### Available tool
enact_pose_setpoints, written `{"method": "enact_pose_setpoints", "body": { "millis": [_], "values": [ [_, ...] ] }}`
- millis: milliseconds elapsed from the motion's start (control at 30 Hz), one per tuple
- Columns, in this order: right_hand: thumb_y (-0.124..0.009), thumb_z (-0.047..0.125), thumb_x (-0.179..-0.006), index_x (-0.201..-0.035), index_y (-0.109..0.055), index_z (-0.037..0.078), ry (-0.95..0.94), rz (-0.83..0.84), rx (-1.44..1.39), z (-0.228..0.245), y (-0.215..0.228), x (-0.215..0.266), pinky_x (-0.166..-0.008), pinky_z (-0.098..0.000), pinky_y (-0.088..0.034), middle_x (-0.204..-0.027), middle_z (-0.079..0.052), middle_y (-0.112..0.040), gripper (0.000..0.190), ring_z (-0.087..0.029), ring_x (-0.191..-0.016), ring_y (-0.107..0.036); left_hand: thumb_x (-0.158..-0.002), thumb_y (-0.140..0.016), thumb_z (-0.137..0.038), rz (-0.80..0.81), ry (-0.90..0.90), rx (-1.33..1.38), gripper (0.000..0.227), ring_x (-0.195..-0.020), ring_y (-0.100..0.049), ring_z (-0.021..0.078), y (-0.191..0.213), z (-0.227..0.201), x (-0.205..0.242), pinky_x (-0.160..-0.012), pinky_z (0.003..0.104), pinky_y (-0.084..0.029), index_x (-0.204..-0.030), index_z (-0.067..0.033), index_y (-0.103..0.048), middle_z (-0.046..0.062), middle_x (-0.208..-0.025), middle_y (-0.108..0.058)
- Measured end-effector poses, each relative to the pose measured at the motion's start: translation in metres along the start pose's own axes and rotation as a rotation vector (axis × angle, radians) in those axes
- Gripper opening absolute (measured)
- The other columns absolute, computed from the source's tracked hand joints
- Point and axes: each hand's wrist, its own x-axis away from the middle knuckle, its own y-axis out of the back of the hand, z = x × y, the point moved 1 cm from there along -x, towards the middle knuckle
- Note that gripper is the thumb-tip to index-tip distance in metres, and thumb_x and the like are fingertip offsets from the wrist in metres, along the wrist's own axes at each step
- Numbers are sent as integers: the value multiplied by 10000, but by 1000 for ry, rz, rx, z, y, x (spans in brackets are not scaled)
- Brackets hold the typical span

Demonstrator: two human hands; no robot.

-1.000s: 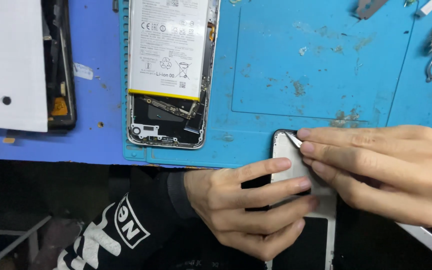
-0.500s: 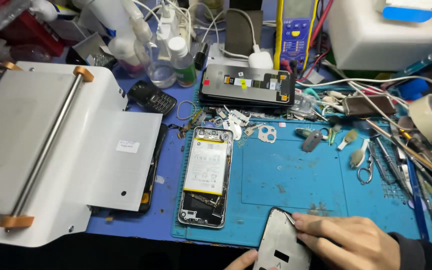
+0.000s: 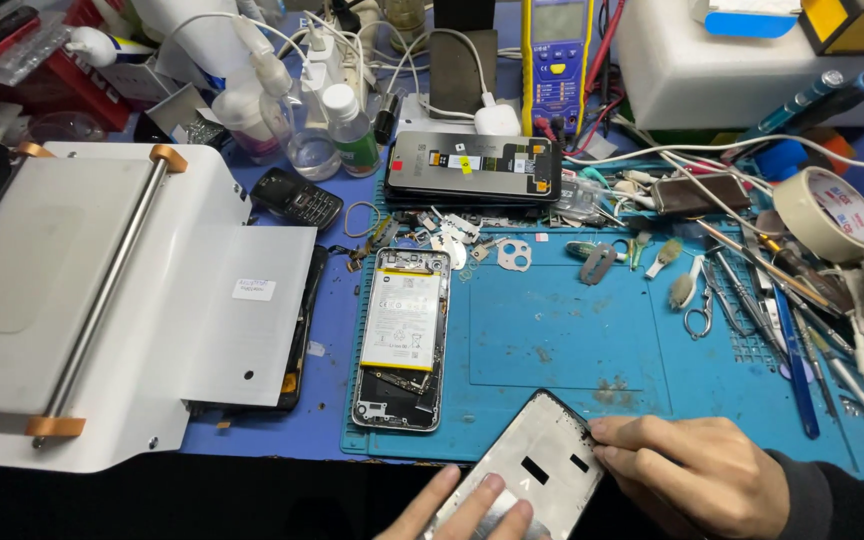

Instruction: Replacing the screen and cleaning the internal components of a smartphone.

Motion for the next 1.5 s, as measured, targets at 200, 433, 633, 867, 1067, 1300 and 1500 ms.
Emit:
{"method": "enact_pose_setpoints", "body": {
  "millis": [200, 433, 633, 867, 1067, 1300, 1500],
  "values": [
    [-724, 54, -841, -1006, -701, -58, -20, -56, 25, 13, 4, -1, -760, -346, -661, -1108, -241, -729, 201, -312, -989, -784, -1031, -671, -321, 49, 153, 208, 201, -1233, -698, 203, -6, 10, 15, -1050, 506, -547, -1214, -243, -700, -36, -1252, -743],
    [-741, 32, -848, -1075, -682, -72, -139, -30, -36, 23, 18, 13, -858, -411, -625, -1136, -235, -703, 256, -352, -1030, -761, -1029, -756, -337, -23, 95, 517, 278, -1231, -678, 255, -9, 26, -16, -1091, 582, -520, -1192, -112, -741, 63, -1239, -723],
    [-777, -61, -833, -1024, -632, -36, -497, -72, 30, 20, 21, 40, -976, -410, -611, -1103, -227, -697, 241, -351, -1086, -733, -1017, -776, -289, 16, 48, 674, 251, -1241, -682, 250, -31, 30, -33, -1104, 591, -532, -1182, -101, -763, 60, -1230, -731],
    [-714, -47, -826, -1074, -631, -37, -578, -11, -84, 10, 14, 51, -996, -447, -575, -1134, -211, -677, 261, -381, -1158, -710, -1022, -695, -400, 160, 26, 538, 251, -1249, -634, 185, -32, 27, -43, -1042, 536, -551, -1162, -201, -753, -35, -1241, -693],
    [-708, 26, -873, -1167, -616, -63, -403, 70, -86, -1, 8, 46, -988, -460, -593, -1211, -250, -662, 320, -421, -1194, -684, -1068, -684, -327, 154, -6, 342, 126, -1254, -608, 107, -40, 18, -36, -1065, 415, -545, -1176, -267, -710, -90, -1261, -653],
    [-680, 22, -877, -1204, -626, -33, -455, 118, -73, 4, 8, 53, -974, -435, -596, -1248, -238, -657, 336, -404, -1216, -676, -1070, -703, -292, 161, -32, 272, 137, -1237, -608, 79, -42, 16, -36, -1057, 375, -550, -1202, -300, -670, -116, -1280, -627],
    [-657, 47, -903, -1200, -642, 13, -564, 147, -97, 12, 9, 58, -1035, -462, -574, -1264, -201, -670, 299, -384, -1244, -676, -1066, -706, -296, 162, 1, 284, 133, -1239, -609, 73, -40, 13, -38, -1059, 367, -552, -1195, -305, -673, -123, -1268, -631]
  ]
}}
